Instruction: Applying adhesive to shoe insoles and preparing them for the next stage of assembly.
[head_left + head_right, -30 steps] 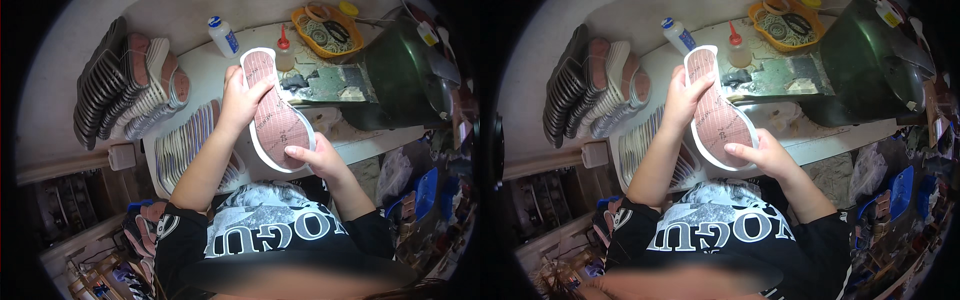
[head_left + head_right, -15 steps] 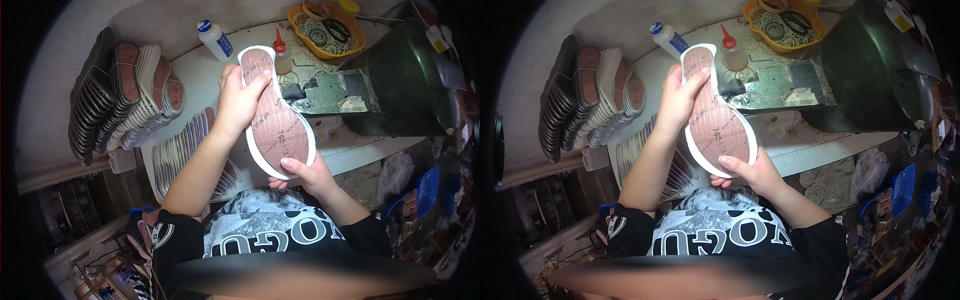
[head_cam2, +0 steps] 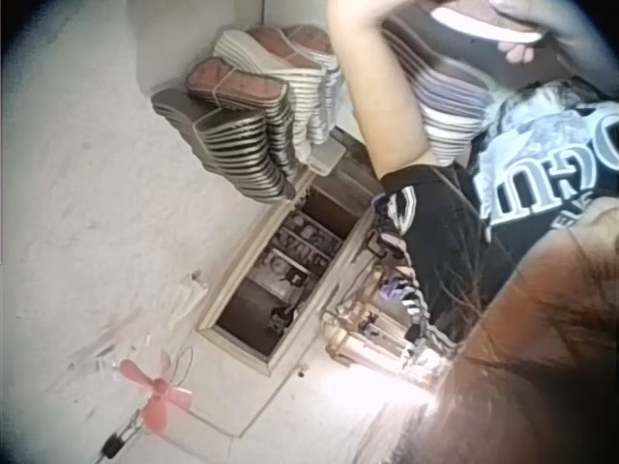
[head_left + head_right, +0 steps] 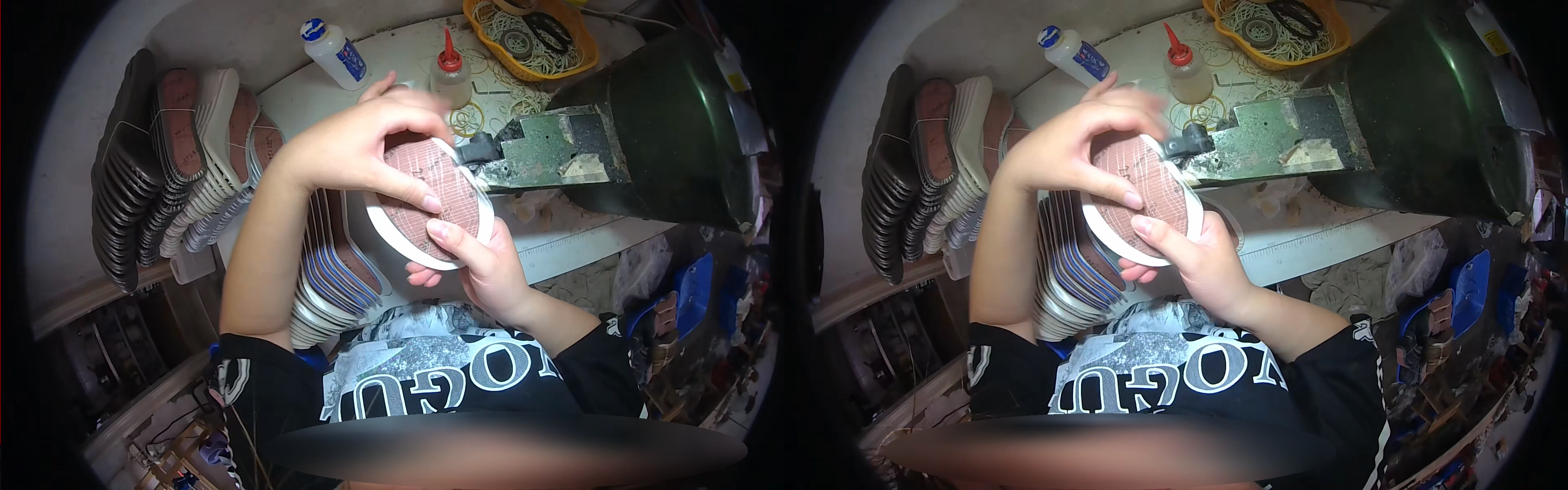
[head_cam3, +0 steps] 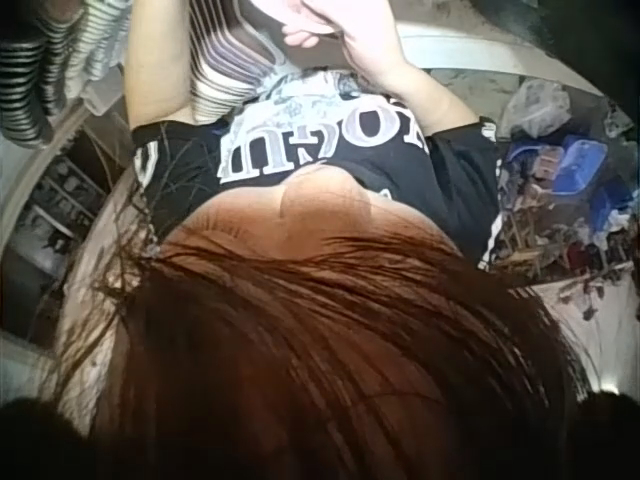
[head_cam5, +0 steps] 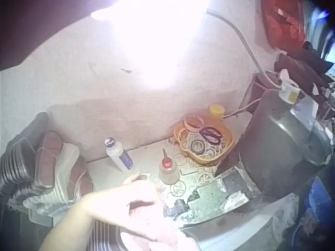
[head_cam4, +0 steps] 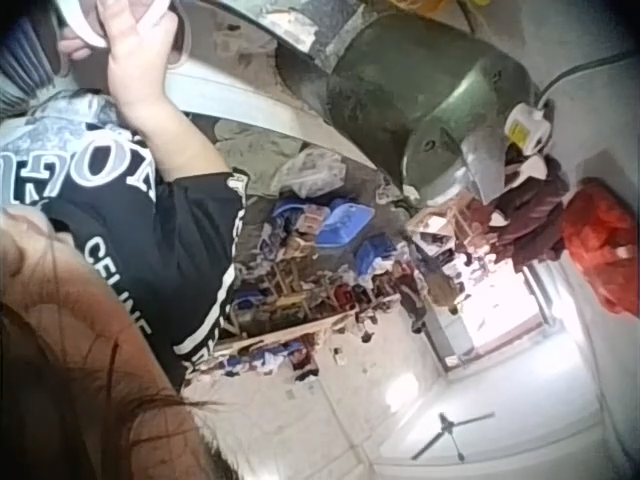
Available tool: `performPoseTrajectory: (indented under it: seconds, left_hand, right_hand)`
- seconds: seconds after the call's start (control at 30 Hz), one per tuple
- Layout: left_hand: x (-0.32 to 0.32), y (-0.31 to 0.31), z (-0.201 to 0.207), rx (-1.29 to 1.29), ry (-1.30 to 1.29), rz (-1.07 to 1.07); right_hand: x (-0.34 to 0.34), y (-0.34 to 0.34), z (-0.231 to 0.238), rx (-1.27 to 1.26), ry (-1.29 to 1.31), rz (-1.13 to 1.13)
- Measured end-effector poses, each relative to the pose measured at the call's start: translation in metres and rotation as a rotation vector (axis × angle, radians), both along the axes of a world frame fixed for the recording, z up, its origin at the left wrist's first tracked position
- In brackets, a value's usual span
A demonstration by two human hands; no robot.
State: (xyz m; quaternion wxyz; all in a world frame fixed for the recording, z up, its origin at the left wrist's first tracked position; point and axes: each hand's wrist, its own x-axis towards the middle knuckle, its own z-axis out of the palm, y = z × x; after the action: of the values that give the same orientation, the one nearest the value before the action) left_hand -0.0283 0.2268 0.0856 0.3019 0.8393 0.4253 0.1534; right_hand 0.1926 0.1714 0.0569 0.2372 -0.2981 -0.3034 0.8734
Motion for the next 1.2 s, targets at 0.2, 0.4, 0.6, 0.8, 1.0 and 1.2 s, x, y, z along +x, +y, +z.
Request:
performPoseTrajectory:
  seconds: [0.2, 0.4, 0.6, 0.8, 1.0, 1.2]
  left_hand:
    - [-0.005, 0.007, 0.012, -0.047, 0.072, 0.014]
    - [-0.011, 0.008, 0.015, -0.261, 0.007, 0.075]
    - [-0.011, -0.013, 0.016, -0.420, -0.077, 0.295]
    - [-0.001, -0.048, 0.014, -0.438, -0.077, 0.591]
    - [0.018, -0.067, 0.009, -0.622, -0.218, 0.780]
    - [0.046, -0.078, -0.002, -0.702, -0.365, 0.894]
  right_hand:
    - [-0.006, 0.001, -0.001, 0.016, 0.026, -0.047]
    - [-0.007, 0.004, 0.000, 0.096, 0.052, -0.057]
    - [-0.008, 0.010, 0.001, -0.031, 0.077, -0.050]
    - [-0.004, 0.016, 0.004, -0.095, 0.088, -0.012]
    - [0.002, 0.021, -0.010, 0.001, 0.041, 0.001]
    - [0.018, -0.012, -0.016, 0.405, -0.156, 0.075]
